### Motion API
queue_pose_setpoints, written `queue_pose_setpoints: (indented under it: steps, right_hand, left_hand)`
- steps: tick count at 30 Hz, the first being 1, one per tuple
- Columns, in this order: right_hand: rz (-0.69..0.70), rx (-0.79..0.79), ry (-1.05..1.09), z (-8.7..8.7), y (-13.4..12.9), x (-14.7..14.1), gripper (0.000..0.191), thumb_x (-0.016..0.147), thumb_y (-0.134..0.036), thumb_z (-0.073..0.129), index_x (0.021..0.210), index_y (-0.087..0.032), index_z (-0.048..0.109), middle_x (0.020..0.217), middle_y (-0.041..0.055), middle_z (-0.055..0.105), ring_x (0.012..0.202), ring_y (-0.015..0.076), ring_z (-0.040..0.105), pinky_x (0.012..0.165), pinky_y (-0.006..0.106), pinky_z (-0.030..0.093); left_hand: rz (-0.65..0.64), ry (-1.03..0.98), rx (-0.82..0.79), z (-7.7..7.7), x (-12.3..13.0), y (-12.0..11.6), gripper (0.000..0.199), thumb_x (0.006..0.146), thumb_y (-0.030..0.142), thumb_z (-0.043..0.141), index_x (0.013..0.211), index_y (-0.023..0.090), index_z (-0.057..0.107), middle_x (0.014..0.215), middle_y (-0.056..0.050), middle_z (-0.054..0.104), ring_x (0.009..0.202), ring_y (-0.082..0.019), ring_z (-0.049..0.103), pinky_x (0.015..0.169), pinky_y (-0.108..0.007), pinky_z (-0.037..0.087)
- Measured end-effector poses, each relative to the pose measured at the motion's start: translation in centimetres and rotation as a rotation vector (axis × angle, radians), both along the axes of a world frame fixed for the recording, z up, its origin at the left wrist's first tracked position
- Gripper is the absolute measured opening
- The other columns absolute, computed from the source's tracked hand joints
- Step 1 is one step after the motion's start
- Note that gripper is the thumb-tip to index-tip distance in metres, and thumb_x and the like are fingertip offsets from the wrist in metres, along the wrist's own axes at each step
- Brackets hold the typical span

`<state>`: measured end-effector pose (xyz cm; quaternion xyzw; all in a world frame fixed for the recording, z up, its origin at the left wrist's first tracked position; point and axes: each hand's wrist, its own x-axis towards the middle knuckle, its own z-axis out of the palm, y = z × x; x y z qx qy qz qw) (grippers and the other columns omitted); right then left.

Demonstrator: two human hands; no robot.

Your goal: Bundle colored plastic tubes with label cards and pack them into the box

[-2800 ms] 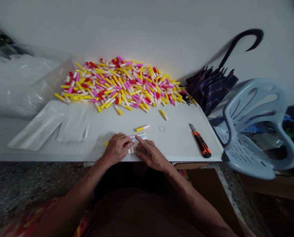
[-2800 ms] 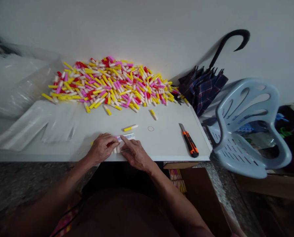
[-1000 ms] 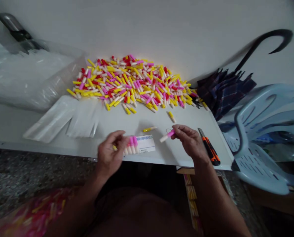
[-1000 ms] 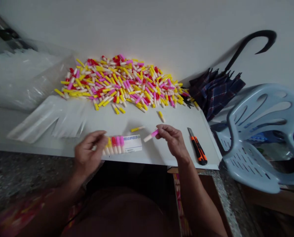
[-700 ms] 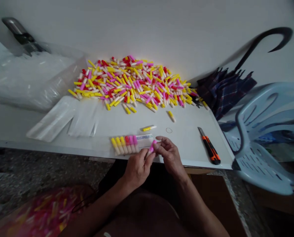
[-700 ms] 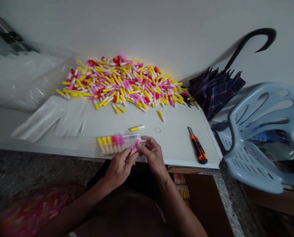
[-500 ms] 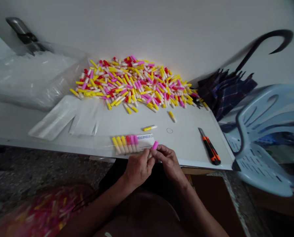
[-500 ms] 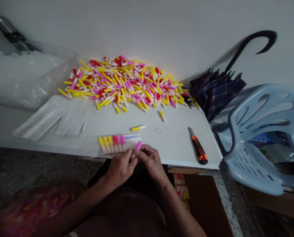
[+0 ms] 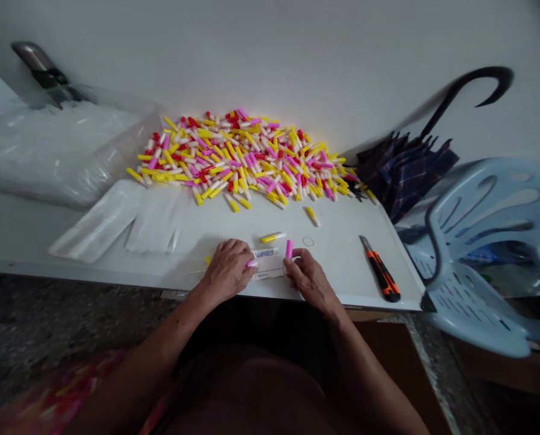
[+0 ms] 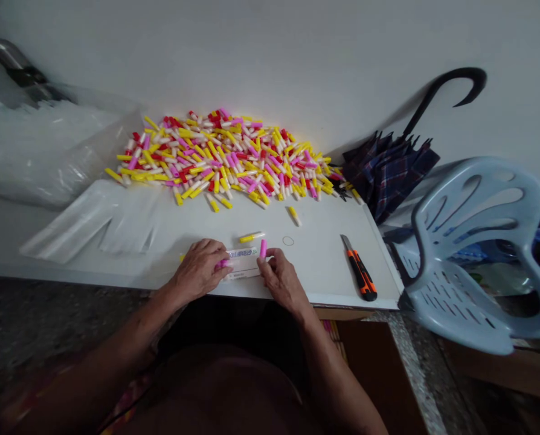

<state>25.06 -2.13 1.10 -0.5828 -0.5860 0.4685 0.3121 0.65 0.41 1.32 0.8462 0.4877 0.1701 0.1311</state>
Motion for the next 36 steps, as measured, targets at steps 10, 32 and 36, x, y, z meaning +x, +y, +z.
queue_pose_setpoints:
  steps: [10, 32, 36]
  right_hand:
    - [0.131, 0.022, -0.297, 1.4, 0.0, 1.0, 0.042, 0.101, -0.057, 0.056, 0.09, -0.019, 0.07, 0.07, -0.0018, 0.06, 0.064, 0.0134, 0.049, 0.059, 0.027, 0.036]
    - [0.351, 0.093, -0.229, 0.6, 0.8, 0.1, 0.019, 0.097, -0.028, 0.063, 0.106, -0.02, 0.078, 0.093, 0.0039, 0.074, 0.083, 0.0184, 0.062, 0.077, 0.03, 0.047]
    - [0.36, 0.136, -0.236, 0.4, 0.8, 0.4, 0.02, 0.1, -0.029, 0.061, 0.103, -0.023, 0.08, 0.093, 0.0053, 0.073, 0.084, 0.0198, 0.063, 0.08, 0.031, 0.049]
  left_hand:
    - [-0.054, -0.094, -0.125, 0.0, -0.3, 0.3, 0.014, 0.087, 0.027, 0.077, 0.085, 0.02, 0.065, 0.097, -0.004, 0.068, 0.101, -0.026, 0.058, 0.094, -0.044, 0.045]
    - [-0.107, -0.397, 0.082, -3.1, -0.2, 0.2, 0.02, 0.103, 0.027, 0.058, 0.087, 0.021, 0.068, 0.083, -0.001, 0.071, 0.082, -0.018, 0.058, 0.084, -0.036, 0.047]
    - [-0.086, -0.405, -0.007, -2.9, 0.0, 0.4, 0.017, 0.101, 0.026, 0.06, 0.087, 0.022, 0.067, 0.085, -0.001, 0.071, 0.084, -0.018, 0.061, 0.086, -0.036, 0.048]
